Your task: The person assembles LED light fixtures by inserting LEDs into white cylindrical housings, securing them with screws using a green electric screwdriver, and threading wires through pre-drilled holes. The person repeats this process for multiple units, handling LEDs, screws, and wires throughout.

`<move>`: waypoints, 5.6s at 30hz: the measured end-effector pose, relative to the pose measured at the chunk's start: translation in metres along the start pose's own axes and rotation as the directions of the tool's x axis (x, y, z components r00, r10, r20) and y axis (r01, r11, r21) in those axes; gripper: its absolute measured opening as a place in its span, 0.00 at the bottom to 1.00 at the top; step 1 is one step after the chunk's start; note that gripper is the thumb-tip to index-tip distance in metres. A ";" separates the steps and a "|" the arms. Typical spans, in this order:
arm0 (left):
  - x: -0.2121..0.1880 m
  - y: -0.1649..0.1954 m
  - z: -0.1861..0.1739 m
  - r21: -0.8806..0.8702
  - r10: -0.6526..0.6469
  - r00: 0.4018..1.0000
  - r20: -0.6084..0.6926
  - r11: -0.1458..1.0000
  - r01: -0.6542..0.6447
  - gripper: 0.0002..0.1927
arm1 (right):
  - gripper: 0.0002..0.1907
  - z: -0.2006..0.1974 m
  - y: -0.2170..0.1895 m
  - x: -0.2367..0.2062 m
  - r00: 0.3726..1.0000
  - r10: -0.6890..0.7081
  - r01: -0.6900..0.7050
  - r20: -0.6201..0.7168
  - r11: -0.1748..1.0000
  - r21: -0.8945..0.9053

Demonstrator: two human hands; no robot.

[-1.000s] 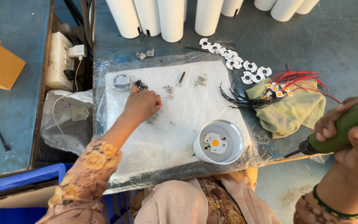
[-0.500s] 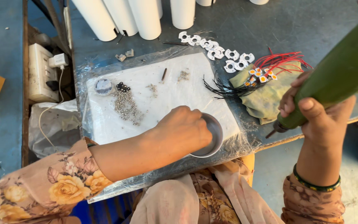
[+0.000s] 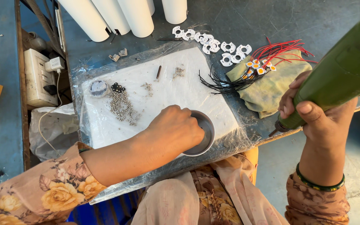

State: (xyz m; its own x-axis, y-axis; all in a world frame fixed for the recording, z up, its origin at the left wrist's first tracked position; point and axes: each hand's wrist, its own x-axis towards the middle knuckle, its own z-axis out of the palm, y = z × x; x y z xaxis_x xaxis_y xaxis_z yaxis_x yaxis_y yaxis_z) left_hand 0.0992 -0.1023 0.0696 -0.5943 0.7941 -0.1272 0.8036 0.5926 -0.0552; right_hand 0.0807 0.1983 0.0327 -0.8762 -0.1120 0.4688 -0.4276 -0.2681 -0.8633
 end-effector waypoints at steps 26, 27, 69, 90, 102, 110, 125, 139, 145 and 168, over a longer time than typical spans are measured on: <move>-0.074 -0.024 -0.001 -0.007 0.103 0.967 -0.233 0.994 -0.108 0.40 | 0.25 0.025 0.002 0.014 0.999 0.016 -0.015 0.049 1.000 -0.018; -0.074 -0.026 -0.001 -0.012 0.106 0.966 -0.234 0.994 -0.112 0.39 | 0.25 0.025 0.001 0.014 0.999 0.021 -0.019 0.048 1.000 -0.022; -0.081 -0.033 0.009 0.088 0.095 0.944 -0.315 0.994 -0.070 0.34 | 0.23 0.031 -0.012 0.026 0.990 0.017 -0.031 0.140 0.995 0.098; -0.115 -0.035 0.059 -0.792 -0.377 0.812 -0.445 0.589 -0.161 0.44 | 0.27 0.188 -0.032 0.105 0.888 -0.180 0.106 0.423 0.976 0.190; -0.121 -0.042 0.061 -0.777 -0.382 0.798 -0.467 0.608 -0.163 0.40 | 0.38 0.220 -0.031 0.083 0.957 -0.128 0.132 0.258 0.991 0.001; -0.120 -0.042 0.062 -0.763 -0.378 0.790 -0.483 0.624 -0.168 0.41 | 0.37 0.221 -0.024 0.081 0.963 -0.146 0.140 0.224 0.989 0.044; -0.119 -0.044 0.067 -0.750 -0.368 0.790 -0.490 0.640 -0.167 0.40 | 0.40 0.247 -0.040 0.093 0.935 -0.094 0.114 0.343 0.993 -0.039; -0.127 -0.039 0.070 -0.763 -0.395 0.745 -0.537 0.604 -0.230 0.50 | 0.38 0.256 -0.043 0.085 0.921 -0.084 0.082 0.380 0.996 0.021; -0.118 -0.041 0.080 -0.833 -0.436 0.756 -0.489 0.489 -0.258 0.61 | 0.26 0.261 -0.035 0.090 0.903 -0.121 0.061 0.413 0.986 0.156; -0.091 -0.030 0.089 -0.941 -0.513 0.790 -0.334 0.226 -0.251 0.54 | 0.10 0.266 -0.044 0.073 0.882 -0.019 -0.052 0.471 0.989 0.138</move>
State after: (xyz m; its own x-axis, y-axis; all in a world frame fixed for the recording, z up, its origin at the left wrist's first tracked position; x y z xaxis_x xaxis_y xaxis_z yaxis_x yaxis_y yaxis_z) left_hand 0.1318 -0.2048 -0.0048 -0.8929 0.3686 0.2587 0.3010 0.0611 0.9517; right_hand 0.0949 -0.0531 0.1542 -0.6597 -0.5444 0.5181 -0.3462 -0.3917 -0.8525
